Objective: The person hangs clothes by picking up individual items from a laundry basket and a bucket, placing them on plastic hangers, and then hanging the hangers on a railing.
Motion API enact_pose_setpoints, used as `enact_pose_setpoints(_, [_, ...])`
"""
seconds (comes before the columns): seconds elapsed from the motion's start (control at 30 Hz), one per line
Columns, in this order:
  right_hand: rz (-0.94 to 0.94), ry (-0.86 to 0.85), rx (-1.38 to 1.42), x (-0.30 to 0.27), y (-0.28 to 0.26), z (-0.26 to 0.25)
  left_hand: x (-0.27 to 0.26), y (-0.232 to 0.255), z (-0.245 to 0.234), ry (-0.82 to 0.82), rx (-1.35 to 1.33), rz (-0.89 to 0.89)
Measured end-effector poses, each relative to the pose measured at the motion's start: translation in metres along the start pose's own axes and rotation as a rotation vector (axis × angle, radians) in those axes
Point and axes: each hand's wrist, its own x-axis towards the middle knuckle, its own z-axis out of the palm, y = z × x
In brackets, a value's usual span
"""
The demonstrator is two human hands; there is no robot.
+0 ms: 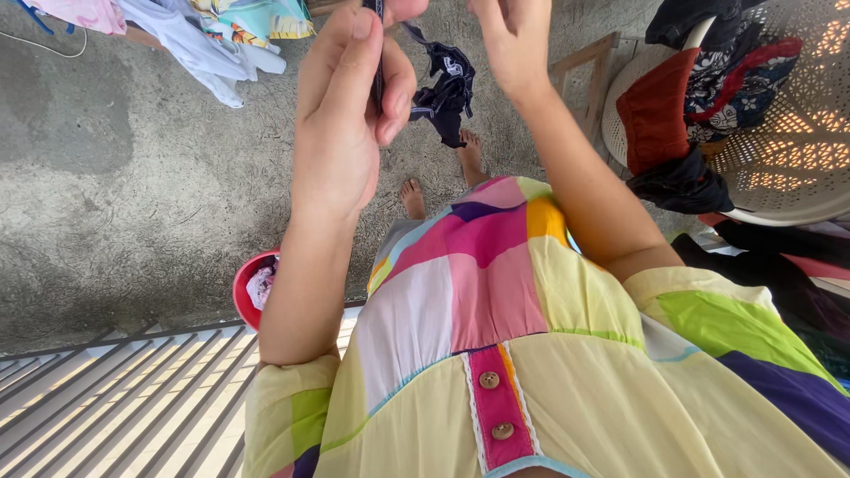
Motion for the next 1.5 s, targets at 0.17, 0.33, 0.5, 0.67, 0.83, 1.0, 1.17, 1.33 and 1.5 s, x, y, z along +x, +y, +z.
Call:
enact_pose_setpoints(0.17, [0.476,0.038,-0.047,-0.123,0.122,0.041,-0.036,0.064,0.034,-0.043,0.048,-0.062])
enact_pose_setpoints(0.33, [0.26,-0.276,-0.376,-0.137,0.138,0.03,-0.065,0.081,0.01,0.094,0.132,0.006])
enact_pose_setpoints(0.5, [0.317,-0.434,-0.579,-0.102,0.103,-0.059,-0.082,0.055,-0.091,0.244,0.055,0.129])
enact_pose_setpoints(0.67, [0.302,-0.516,-0.538,-0.056,0.026,-0.145,-0.082,0.019,-0.134,0.306,-0.033,0.072])
enact_pose_setpoints(0.83, [0.332,-0.356,-0.491,-0.037,-0.018,-0.154,-0.078,0.013,-0.127,0.219,0.125,-0.059])
enact_pose_setpoints(1.0, [0.433,-0.39,0.917,-0.042,-0.059,-0.15,-0.077,0.005,-0.131,0.058,0.085,-0.143])
enact_pose_setpoints(1.17, [0.381,-0.629,0.809,-0.03,-0.11,-0.131,-0.06,-0.039,-0.13,-0.014,0.068,-0.215])
enact_pose_setpoints(1.33, [0.379,-0.518,1.015,-0.026,-0.122,-0.109,-0.032,-0.075,-0.119,-0.102,-0.001,-0.214])
enact_pose_setpoints(1.5, [0.358,-0.36,0.932,-0.029,-0.113,-0.058,-0.003,-0.082,-0.091,-0.245,0.119,-0.111])
